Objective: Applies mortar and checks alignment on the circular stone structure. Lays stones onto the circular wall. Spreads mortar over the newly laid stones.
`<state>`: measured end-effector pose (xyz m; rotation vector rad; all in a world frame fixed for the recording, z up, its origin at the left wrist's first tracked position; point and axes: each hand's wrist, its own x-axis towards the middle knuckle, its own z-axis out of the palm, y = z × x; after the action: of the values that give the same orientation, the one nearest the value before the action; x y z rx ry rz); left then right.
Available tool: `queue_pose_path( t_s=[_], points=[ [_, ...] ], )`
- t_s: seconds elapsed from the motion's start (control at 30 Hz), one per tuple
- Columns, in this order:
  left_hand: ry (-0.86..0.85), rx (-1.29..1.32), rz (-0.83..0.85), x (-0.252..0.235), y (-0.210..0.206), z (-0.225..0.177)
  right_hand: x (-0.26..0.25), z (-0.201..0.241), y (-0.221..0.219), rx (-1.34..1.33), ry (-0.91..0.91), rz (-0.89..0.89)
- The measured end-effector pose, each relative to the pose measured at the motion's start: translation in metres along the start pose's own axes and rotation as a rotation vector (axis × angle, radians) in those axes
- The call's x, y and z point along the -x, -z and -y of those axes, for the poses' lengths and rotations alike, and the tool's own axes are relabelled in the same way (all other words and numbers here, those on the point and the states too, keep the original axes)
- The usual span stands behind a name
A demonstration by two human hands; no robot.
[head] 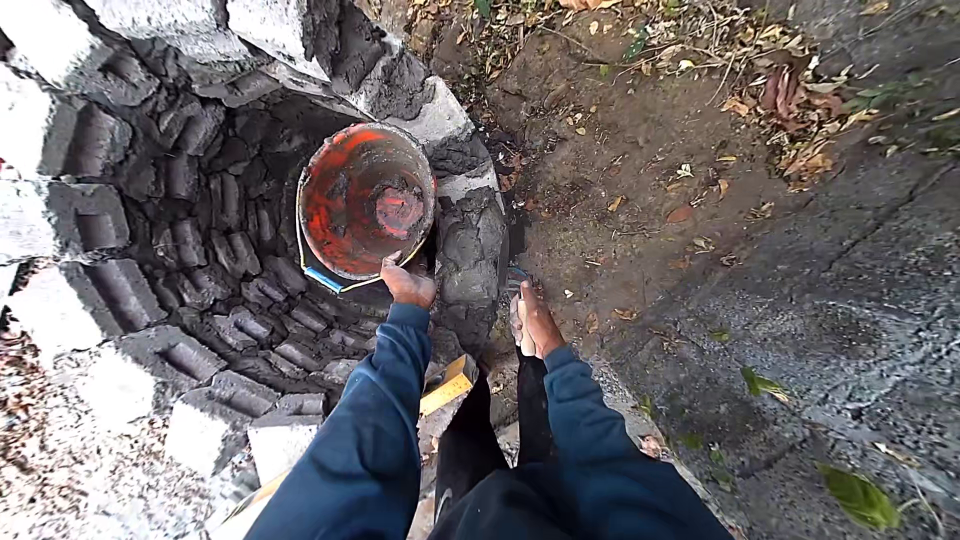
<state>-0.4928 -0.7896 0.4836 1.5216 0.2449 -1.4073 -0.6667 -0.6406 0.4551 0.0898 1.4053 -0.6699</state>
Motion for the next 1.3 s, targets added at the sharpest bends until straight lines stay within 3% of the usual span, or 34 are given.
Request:
queue_pose_path(
  t_s=[0.17,0.27,0.4,0.6,0.73,0.83,0.93,1.03,1.13,1.23,1.3],
  points=[
    [0.030,0.032,-0.042,0.008,0.006,-0.003,0.024,-0.014,0.003,0.134,-0.036,-0.040],
    [0.059,0.055,-0.068,0.023,0.006,-0.019,0.050,0.002,0.021,0.288,-0.124,-0.053],
    [0.059,0.133,-0.069,0.055,0.009,-0.048,0.092,0.033,0.023,0.332,-0.012,-0.116],
    [-0.248,0.232,-0.058,0.145,0.049,-0.113,0.136,0.098,-0.002,0.433,0.450,-0.003],
    [-0.470,0.190,-0.187,0.222,0.112,-0.150,0.189,0.149,-0.049,0.892,0.958,0.206],
    [-0.621,0.101,-0.269,0.272,0.157,-0.161,0.256,0.163,-0.136,1.481,1.440,0.310],
    [-0.740,0.031,-0.316,0.307,0.202,-0.166,0.309,0.121,-0.243,1.863,1.748,0.366],
    [-0.799,0.022,-0.363,0.331,0.253,-0.169,0.344,0.050,-0.335,2.157,1.675,0.361],
    [-0.812,0.067,-0.392,0.351,0.309,-0.180,0.366,-0.012,-0.393,2.327,1.486,0.584],
    [-0.761,0.114,-0.427,0.359,0.369,-0.186,0.363,-0.070,-0.415,2.479,1.043,0.846],
    [-0.721,0.072,-0.421,0.362,0.404,-0.184,0.351,-0.107,-0.418,2.440,0.831,0.961]
  ],
)
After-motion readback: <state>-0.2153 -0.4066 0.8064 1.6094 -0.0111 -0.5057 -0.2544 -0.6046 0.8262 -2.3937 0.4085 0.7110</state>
